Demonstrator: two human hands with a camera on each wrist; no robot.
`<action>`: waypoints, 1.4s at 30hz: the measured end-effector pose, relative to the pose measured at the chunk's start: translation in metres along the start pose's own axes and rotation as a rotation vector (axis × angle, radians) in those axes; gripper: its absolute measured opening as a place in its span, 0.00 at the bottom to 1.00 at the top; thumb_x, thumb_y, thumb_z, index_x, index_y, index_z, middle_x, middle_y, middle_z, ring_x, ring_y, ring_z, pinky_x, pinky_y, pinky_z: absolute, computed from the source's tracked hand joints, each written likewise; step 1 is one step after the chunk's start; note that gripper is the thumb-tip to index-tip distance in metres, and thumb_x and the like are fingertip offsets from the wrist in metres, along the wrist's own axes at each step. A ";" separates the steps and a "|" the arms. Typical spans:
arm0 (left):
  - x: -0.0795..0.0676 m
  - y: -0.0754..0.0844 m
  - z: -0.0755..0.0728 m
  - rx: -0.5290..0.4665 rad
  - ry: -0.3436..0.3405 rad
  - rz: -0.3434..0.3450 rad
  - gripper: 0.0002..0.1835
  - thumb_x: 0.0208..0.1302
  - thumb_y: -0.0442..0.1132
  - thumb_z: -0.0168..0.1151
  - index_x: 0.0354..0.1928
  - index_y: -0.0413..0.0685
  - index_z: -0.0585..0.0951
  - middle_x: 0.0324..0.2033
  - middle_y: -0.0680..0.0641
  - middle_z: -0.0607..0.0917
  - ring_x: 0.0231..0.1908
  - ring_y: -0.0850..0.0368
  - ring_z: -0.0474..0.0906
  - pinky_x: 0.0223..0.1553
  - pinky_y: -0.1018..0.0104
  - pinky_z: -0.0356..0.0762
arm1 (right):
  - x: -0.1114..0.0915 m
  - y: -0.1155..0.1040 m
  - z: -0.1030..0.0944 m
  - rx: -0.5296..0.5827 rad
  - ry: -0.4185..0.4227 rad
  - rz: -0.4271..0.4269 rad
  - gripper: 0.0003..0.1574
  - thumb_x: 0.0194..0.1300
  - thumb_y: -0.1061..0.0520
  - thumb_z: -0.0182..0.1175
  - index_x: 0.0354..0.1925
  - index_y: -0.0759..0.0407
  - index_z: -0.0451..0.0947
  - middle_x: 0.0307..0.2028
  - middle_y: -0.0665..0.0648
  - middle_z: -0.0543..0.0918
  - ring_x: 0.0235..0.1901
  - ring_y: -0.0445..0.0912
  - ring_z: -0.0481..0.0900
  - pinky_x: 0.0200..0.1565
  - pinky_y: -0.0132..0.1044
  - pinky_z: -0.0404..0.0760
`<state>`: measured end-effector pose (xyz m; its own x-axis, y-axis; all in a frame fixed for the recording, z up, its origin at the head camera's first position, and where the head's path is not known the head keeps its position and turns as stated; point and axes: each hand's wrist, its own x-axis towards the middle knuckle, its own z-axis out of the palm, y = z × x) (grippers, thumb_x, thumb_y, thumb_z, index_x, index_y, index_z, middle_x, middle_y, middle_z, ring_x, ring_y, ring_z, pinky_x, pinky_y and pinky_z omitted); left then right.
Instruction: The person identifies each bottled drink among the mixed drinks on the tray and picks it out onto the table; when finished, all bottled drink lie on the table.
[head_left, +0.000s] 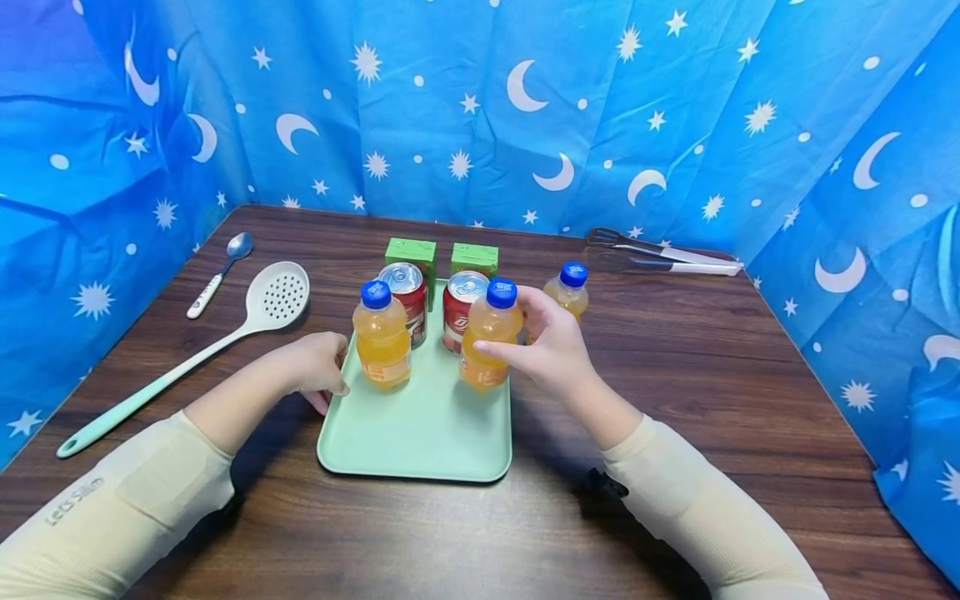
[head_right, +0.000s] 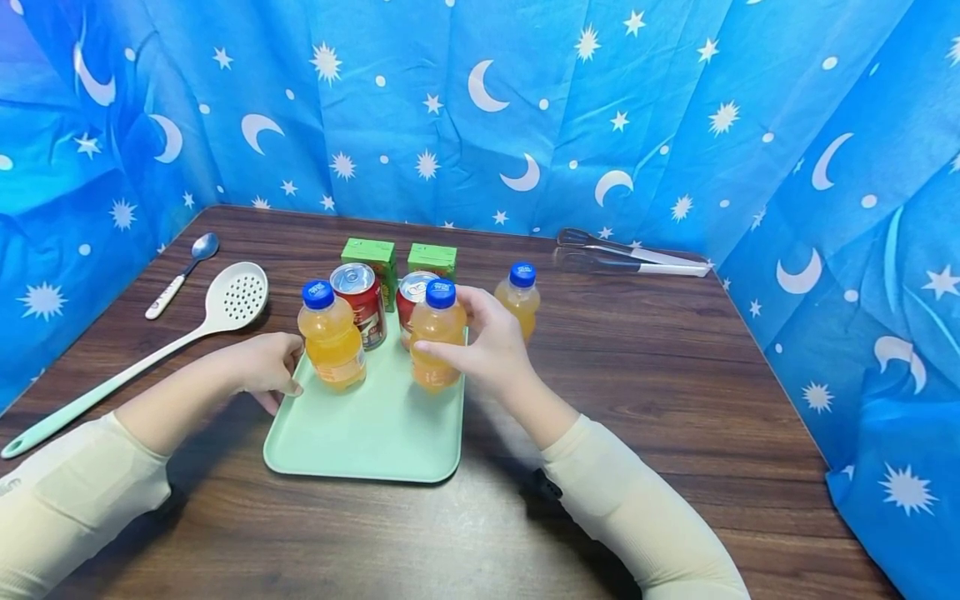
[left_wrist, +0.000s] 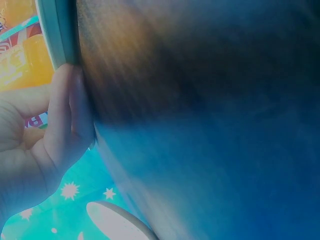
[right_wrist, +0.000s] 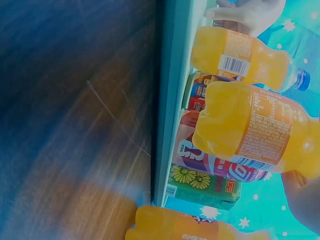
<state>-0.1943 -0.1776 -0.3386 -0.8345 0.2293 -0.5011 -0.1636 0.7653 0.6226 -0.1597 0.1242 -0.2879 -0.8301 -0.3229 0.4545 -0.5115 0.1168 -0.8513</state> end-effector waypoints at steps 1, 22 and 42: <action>0.000 0.000 0.000 0.002 0.001 0.000 0.17 0.51 0.23 0.62 0.41 0.31 0.68 0.31 0.36 0.74 0.21 0.50 0.81 0.23 0.60 0.85 | 0.000 0.000 0.000 -0.004 0.003 0.002 0.32 0.48 0.74 0.68 0.52 0.71 0.69 0.48 0.65 0.78 0.49 0.52 0.78 0.53 0.44 0.79; 0.000 -0.001 0.000 -0.015 -0.006 0.007 0.17 0.52 0.22 0.62 0.42 0.30 0.68 0.32 0.36 0.75 0.22 0.50 0.81 0.24 0.59 0.86 | -0.002 0.027 -0.012 -0.005 0.046 0.028 0.34 0.47 0.69 0.71 0.53 0.66 0.71 0.48 0.58 0.79 0.49 0.48 0.78 0.52 0.42 0.79; 0.001 -0.002 -0.001 -0.020 -0.003 0.019 0.17 0.51 0.22 0.62 0.42 0.30 0.68 0.32 0.36 0.74 0.22 0.50 0.82 0.23 0.59 0.85 | -0.006 -0.003 -0.014 -0.060 0.053 0.064 0.31 0.49 0.70 0.69 0.52 0.70 0.71 0.48 0.63 0.79 0.49 0.52 0.77 0.54 0.47 0.78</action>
<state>-0.1955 -0.1793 -0.3403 -0.8359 0.2454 -0.4910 -0.1583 0.7487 0.6437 -0.1564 0.1389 -0.2841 -0.8714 -0.2630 0.4141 -0.4680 0.1926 -0.8625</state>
